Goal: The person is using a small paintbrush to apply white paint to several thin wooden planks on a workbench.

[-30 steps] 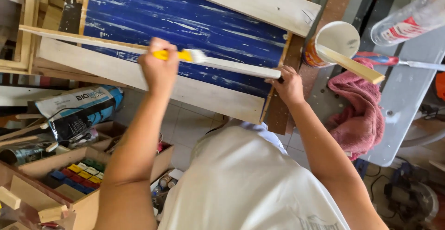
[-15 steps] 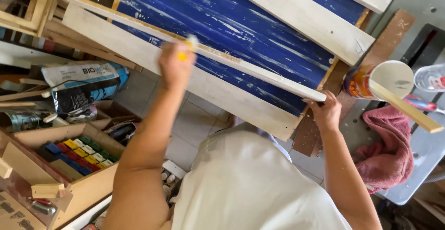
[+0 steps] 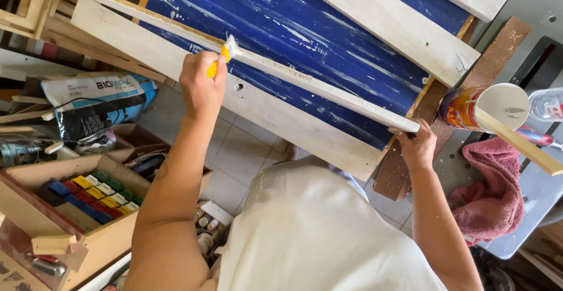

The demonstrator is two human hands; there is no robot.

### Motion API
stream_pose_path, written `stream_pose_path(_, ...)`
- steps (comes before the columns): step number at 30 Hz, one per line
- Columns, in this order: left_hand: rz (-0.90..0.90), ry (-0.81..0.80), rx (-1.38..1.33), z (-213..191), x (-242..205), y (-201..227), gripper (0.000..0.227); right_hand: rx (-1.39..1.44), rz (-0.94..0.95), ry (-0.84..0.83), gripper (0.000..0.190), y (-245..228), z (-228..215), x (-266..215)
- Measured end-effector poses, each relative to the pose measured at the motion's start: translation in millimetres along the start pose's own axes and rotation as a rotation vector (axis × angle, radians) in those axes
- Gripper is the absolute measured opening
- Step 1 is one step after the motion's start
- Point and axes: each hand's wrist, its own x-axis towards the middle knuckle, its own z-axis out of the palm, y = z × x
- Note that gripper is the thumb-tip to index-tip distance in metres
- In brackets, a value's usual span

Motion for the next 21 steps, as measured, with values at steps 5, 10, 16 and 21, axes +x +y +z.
stream_pose_path(5, 0.104, -0.222, -0.222, 17, -23, 87, 0.015, 0.003, -0.022, -0.013, 0.03, -8, -3, 2)
stream_pose_path(10, 0.074, -0.362, -0.622, 0, -7, 121, 0.014, 0.004, -0.044, -0.017, 0.032, 1, 0, 1)
stream_pose_path(16, 0.12, -0.299, -0.3, 2, -15, 0, 0.013, 0.017, -0.052, 0.017, 0.032, -2, 2, 3)
stream_pose_path(21, 0.189, -0.307, -0.196, 15, -25, 91, 0.015, -0.025, -0.093, -0.012, 0.029, -7, -3, 1)
